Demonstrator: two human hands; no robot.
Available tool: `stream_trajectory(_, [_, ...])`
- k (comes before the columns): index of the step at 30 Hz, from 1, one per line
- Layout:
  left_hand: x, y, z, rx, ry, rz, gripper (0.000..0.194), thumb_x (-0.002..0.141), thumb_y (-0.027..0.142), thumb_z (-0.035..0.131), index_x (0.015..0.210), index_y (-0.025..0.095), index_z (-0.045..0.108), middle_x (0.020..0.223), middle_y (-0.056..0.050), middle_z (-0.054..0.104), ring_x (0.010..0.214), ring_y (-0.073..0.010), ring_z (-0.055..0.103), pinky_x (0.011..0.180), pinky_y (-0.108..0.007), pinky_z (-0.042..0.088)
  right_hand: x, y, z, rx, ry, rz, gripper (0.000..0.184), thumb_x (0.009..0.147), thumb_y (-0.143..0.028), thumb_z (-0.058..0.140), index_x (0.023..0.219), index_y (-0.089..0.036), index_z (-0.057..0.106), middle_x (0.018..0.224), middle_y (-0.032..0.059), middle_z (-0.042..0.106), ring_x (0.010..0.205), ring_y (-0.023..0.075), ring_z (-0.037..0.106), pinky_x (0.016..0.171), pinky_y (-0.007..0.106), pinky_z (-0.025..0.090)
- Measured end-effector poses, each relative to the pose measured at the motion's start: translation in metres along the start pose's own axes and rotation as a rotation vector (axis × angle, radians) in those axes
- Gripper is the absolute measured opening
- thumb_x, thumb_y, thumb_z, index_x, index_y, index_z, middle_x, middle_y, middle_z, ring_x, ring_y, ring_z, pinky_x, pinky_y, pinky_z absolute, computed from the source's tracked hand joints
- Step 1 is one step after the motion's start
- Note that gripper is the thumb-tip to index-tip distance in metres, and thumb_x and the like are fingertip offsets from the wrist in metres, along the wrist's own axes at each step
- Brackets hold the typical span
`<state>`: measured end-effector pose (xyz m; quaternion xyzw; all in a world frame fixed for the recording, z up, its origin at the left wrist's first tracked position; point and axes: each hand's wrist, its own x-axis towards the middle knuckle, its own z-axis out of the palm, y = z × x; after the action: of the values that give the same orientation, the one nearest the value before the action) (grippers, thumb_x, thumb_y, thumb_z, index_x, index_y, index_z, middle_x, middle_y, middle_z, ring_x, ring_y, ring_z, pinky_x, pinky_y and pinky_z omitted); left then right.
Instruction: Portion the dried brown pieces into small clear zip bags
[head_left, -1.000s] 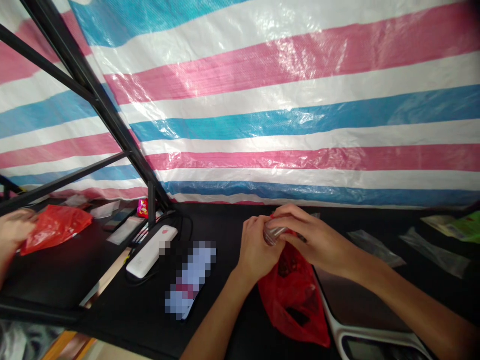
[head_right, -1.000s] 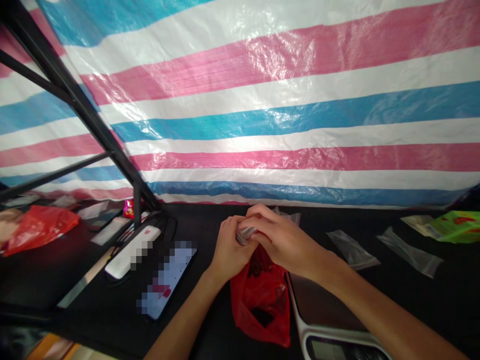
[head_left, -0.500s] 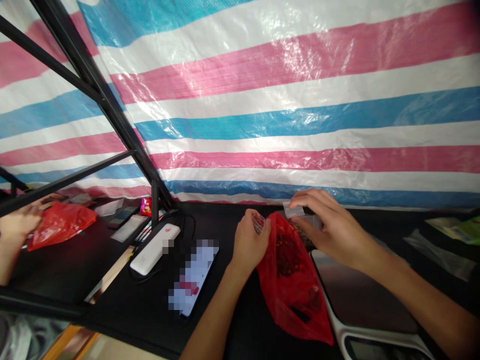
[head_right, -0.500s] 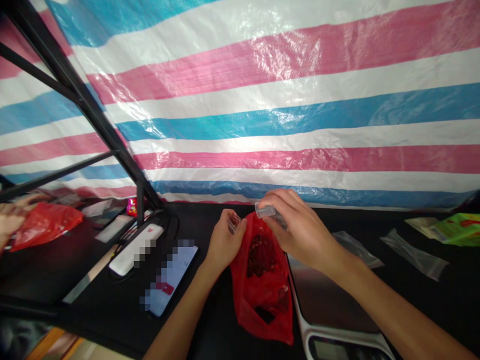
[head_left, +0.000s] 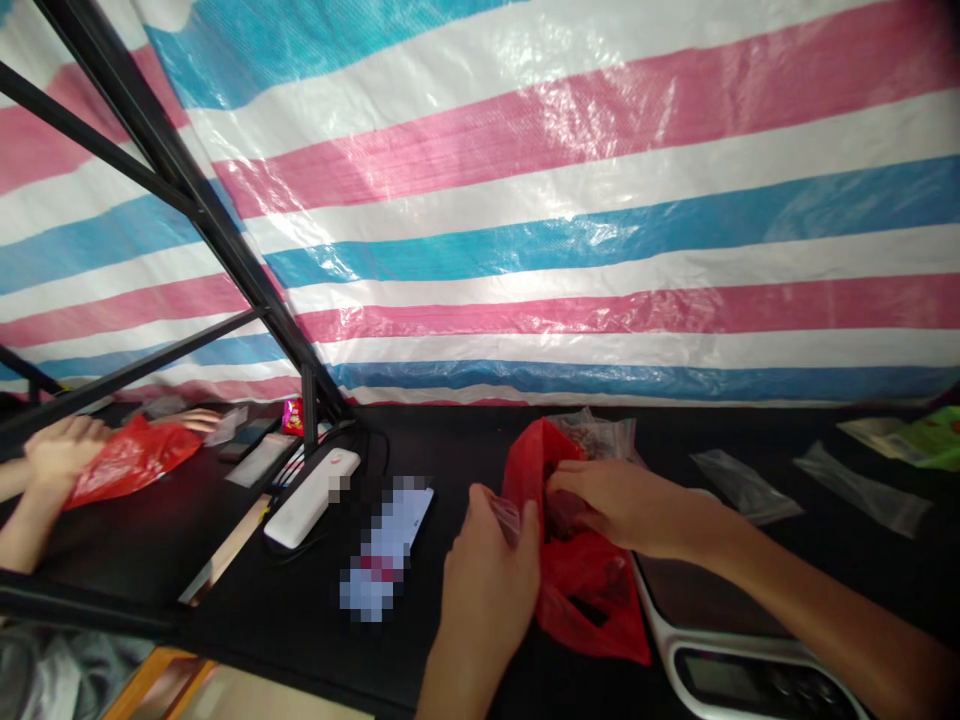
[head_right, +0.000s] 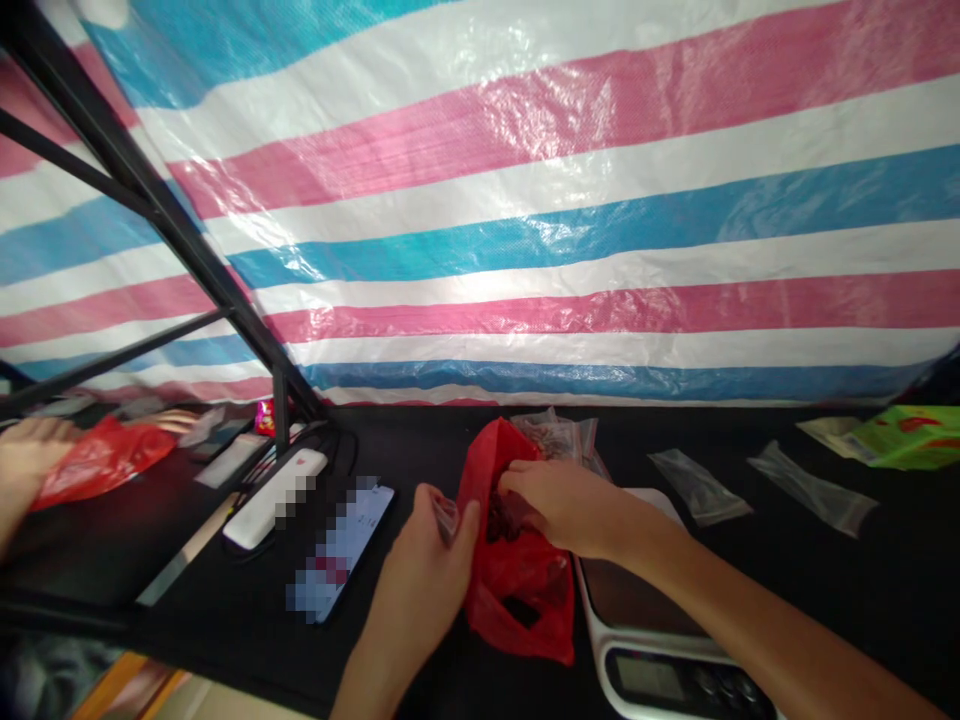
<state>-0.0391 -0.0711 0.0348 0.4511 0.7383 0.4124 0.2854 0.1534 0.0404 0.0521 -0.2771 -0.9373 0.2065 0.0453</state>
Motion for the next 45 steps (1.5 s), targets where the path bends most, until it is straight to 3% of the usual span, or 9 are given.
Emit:
stream_trajectory(4, [-0.026,-0.007,0.019,-0.101,-0.082,-0.047,0.029,0.083,0.037,0.078,0.096,0.026,0.054,0.086,-0.007,0.068,0.074,-0.0254,0.064,0.066,-0.029,0.033,0.002,-0.001,0.004,-0.040,0.010,-0.020,0.030,0.086,-0.008,0.061,0.111,-0.021,0.071,0.114,0.0086,0.072,0.105,0.0274,0.071,0.090,0.037,0.053])
stream_trajectory(12, [-0.009,-0.033,0.035,-0.317,0.002,-0.044,0.020,0.089,0.022,0.066,0.094,0.025,0.047,0.081,0.001,0.060,0.075,-0.0179,0.061,0.071,-0.026,0.045,0.001,-0.003,0.000,-0.151,0.010,0.033,0.020,0.086,-0.009,0.062,0.098,-0.020,0.073,0.104,0.0082,0.071,0.096,0.0262,0.071,0.084,0.036,0.053])
stream_trajectory(20, [-0.003,-0.048,0.045,-0.608,-0.013,-0.132,0.021,0.086,0.025,0.070,0.093,0.022,0.051,0.083,0.002,0.056,0.077,-0.0143,0.056,0.074,-0.023,0.046,0.009,-0.004,0.015,-0.023,0.024,0.037,0.033,0.086,-0.013,0.064,0.117,-0.021,0.073,0.119,0.0107,0.073,0.108,0.0298,0.072,0.095,0.039,0.054])
stream_trajectory(25, [-0.006,-0.047,0.044,-0.766,-0.052,-0.181,0.024,0.083,0.031,0.075,0.090,0.021,0.054,0.078,0.004,0.052,0.069,-0.0116,0.051,0.063,-0.020,0.041,0.009,-0.002,0.015,0.002,0.036,0.046,0.038,0.085,-0.009,0.060,0.120,-0.020,0.071,0.123,0.0115,0.073,0.109,0.0297,0.072,0.094,0.038,0.053])
stream_trajectory(29, [-0.010,-0.044,0.045,-0.856,0.003,-0.184,0.027,0.080,0.033,0.077,0.092,0.020,0.057,0.083,0.002,0.057,0.074,-0.0126,0.055,0.066,-0.021,0.043,0.011,-0.003,0.020,-0.018,0.030,0.016,0.034,0.087,-0.010,0.059,0.117,-0.020,0.071,0.121,0.0109,0.073,0.110,0.0295,0.070,0.096,0.039,0.052])
stream_trajectory(33, [-0.013,-0.043,0.046,-0.859,0.029,-0.181,0.025,0.081,0.030,0.077,0.096,0.019,0.060,0.086,0.000,0.061,0.080,-0.0143,0.059,0.072,-0.022,0.045,0.012,-0.003,0.022,-0.031,0.057,-0.015,0.034,0.085,-0.010,0.063,0.116,-0.021,0.070,0.121,0.0103,0.073,0.118,0.0315,0.065,0.104,0.044,0.048])
stream_trajectory(40, [-0.009,-0.049,0.031,-0.820,-0.080,-0.153,0.026,0.083,0.034,0.077,0.096,0.019,0.060,0.086,0.000,0.061,0.081,-0.0152,0.061,0.073,-0.023,0.048,0.014,0.002,0.021,0.123,0.059,0.065,0.031,0.088,-0.014,0.065,0.117,-0.023,0.071,0.113,0.0078,0.076,0.108,0.0283,0.070,0.095,0.038,0.050])
stream_trajectory(42, [-0.009,-0.050,0.023,-0.750,-0.052,-0.107,0.030,0.085,0.038,0.078,0.098,0.020,0.058,0.087,0.000,0.061,0.082,-0.0156,0.061,0.076,-0.024,0.049,0.014,0.003,0.018,0.189,0.063,0.069,0.028,0.091,-0.016,0.064,0.117,-0.023,0.071,0.108,0.0069,0.077,0.101,0.0268,0.071,0.091,0.037,0.051])
stream_trajectory(45, [-0.011,-0.048,0.012,-0.588,0.084,0.003,0.033,0.087,0.043,0.077,0.101,0.021,0.057,0.089,0.000,0.061,0.082,-0.0155,0.062,0.077,-0.025,0.050,0.012,0.006,0.009,0.295,0.057,0.059,0.025,0.094,-0.019,0.062,0.117,-0.023,0.070,0.106,0.0061,0.078,0.095,0.0248,0.072,0.087,0.036,0.052])
